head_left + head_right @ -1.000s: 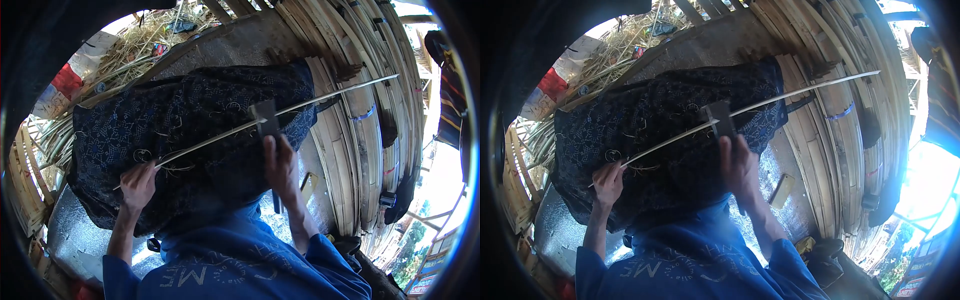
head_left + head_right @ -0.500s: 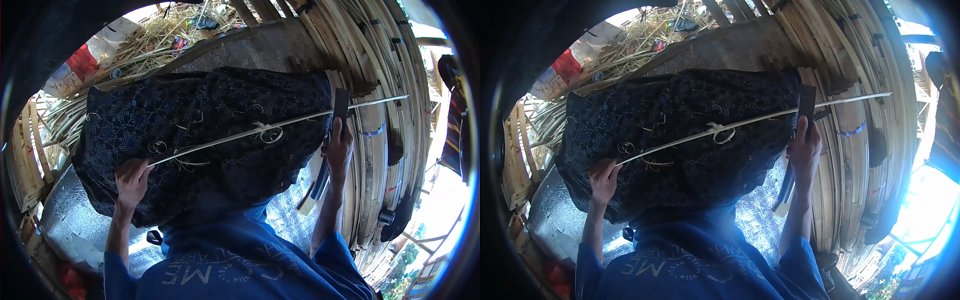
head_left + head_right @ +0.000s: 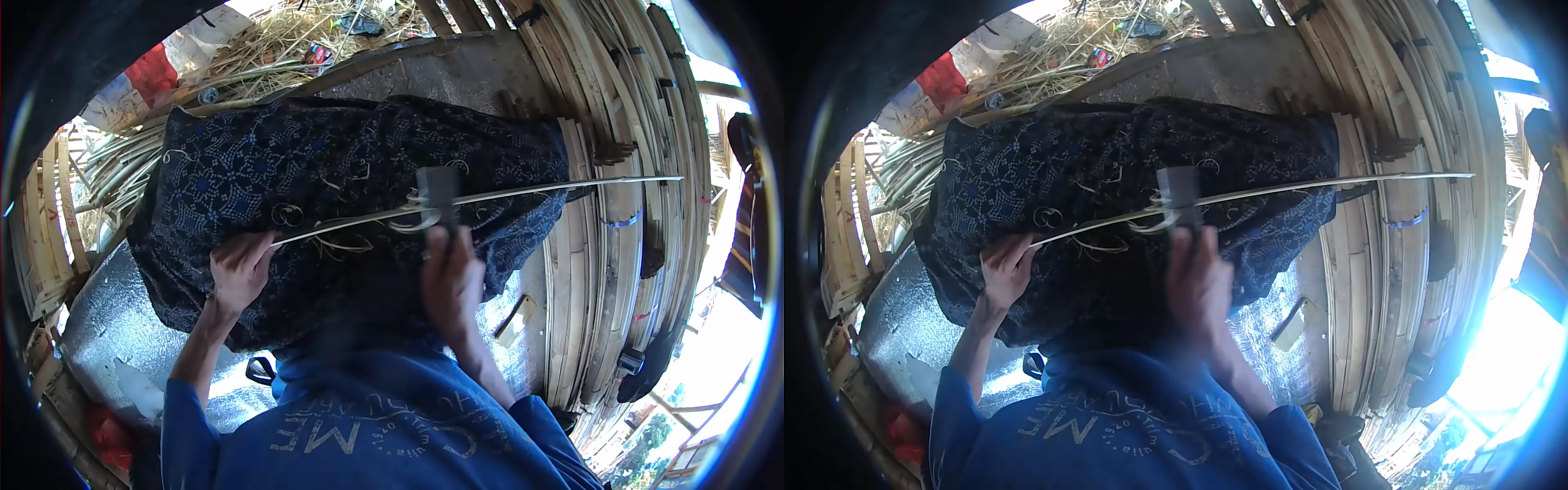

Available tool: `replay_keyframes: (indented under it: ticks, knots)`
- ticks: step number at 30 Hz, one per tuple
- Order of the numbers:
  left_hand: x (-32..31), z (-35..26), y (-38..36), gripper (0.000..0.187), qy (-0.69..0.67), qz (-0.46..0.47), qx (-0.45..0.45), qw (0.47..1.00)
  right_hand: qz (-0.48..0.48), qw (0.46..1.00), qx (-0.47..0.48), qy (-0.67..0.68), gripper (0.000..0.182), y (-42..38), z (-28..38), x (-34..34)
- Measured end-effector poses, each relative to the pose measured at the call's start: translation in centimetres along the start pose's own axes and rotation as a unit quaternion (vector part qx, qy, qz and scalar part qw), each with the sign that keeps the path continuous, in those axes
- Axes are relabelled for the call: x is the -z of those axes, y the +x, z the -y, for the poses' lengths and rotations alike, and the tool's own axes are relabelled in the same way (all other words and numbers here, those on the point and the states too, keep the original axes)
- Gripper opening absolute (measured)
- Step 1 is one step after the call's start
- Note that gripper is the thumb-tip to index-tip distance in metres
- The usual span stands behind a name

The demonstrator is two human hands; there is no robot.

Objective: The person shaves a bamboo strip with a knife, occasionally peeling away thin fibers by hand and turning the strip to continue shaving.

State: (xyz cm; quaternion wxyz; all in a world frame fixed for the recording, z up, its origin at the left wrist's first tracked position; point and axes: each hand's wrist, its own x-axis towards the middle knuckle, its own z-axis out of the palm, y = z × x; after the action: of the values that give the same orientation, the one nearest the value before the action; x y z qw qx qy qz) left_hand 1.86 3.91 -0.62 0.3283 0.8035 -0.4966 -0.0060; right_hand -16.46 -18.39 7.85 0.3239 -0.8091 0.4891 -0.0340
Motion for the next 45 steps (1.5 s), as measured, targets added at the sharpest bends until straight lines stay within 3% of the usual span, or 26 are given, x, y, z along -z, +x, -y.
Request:
replay_keyframes:
  ticks: [1, 2, 4, 6, 8, 10, 13, 18, 20, 22, 24, 26, 28, 30, 32, 36, 43, 45]
  knots:
    - [0.0, 0.1, 0.1, 0.016, 0.0, 0.001, -0.007, 1.0, -0.051, 0.996, 0.075, -0.011, 0.033, -0.7, -0.2, -1.6]
    - [0.1, 0.1, 0.4, 0.016, 0.001, -0.005, -0.005, 1.0, -0.052, 0.995, 0.08, -0.012, 0.033, -0.3, 0.0, -1.4]
    - [1.3, -0.2, 0.3, 0.022, -0.034, 0.042, 0.034, 0.998, 0.0, 0.999, 0.044, 0.027, 0.032, -0.1, 0.5, -0.7]
    - [3.0, -0.3, 0.9, 0.023, 0.012, 0.02, 0.027, 0.999, 0.024, 0.999, 0.023, 0.042, 0.029, 0.5, 0.2, 0.0]
    - [3.6, 0.1, -0.1, 0.025, 0.059, 0.01, 0.025, 0.998, -0.044, 0.998, 0.027, 0.035, 0.032, 1.8, -2.3, 0.5]
    - [3.4, 0.7, -2.8, 0.026, 0.011, -0.025, 0.131, 0.991, -0.074, 0.989, -0.116, 0.058, 0.039, 2.6, -0.3, 3.3]
    - [3.0, 0.4, -3.7, 0.025, 0.031, -0.056, 0.128, 0.99, -0.089, 0.985, -0.114, 0.092, 0.044, 4.9, -0.9, 5.5]
    - [5.3, 1.2, -3.6, 0.022, 0.046, -0.028, 0.106, 0.993, -0.072, 0.99, -0.121, 0.019, 0.047, 5.5, -0.7, 5.8]
    - [7.0, 1.7, -4.1, 0.025, 0.037, 0.019, 0.23, 0.972, -0.077, 0.989, -0.129, 0.015, 0.048, 5.4, -1.0, 5.4]
    - [8.4, 2.2, -3.7, 0.027, 0.013, 0.047, 0.265, 0.963, -0.081, 0.987, -0.136, 0.012, 0.05, 5.3, -1.1, 5.1]
    - [8.8, 2.7, -3.5, 0.028, -0.046, 0.125, 0.406, 0.904, -0.08, 0.984, -0.157, 0.021, 0.052, 5.4, -0.7, 5.4]
    - [8.5, 3.4, -4.2, 0.028, -0.05, 0.136, 0.384, 0.912, -0.086, 0.983, -0.158, 0.024, 0.052, 5.4, -0.7, 5.6]
    - [7.8, 3.4, -4.5, 0.024, -0.065, 0.123, 0.301, 0.944, -0.083, 0.985, -0.142, 0.051, 0.05, 5.4, -1.3, 6.2]
    - [6.8, 3.3, -4.8, 0.022, -0.056, 0.086, 0.255, 0.961, -0.081, 0.984, -0.151, 0.044, 0.048, 5.2, -1.5, 6.7]
    - [6.2, 3.1, -4.6, 0.017, -0.023, 0.03, 0.149, 0.988, -0.078, 0.984, -0.157, 0.037, 0.046, 4.9, -1.2, 6.6]
    - [4.4, 3.1, -5.6, 0.017, -0.024, -0.074, 0.117, 0.99, -0.078, 0.985, -0.15, 0.03, 0.043, 3.6, -0.3, 4.8]
    - [2.8, 3.3, -6.5, 0.022, -0.029, -0.123, 0.131, 0.983, 0.055, 0.997, -0.01, 0.046, 0.033, -0.6, 2.7, -1.4]
    - [2.7, 3.4, -6.6, 0.023, -0.033, -0.137, 0.139, 0.98, 0.071, 0.996, -0.016, 0.056, 0.034, -0.9, 3.8, -2.1]
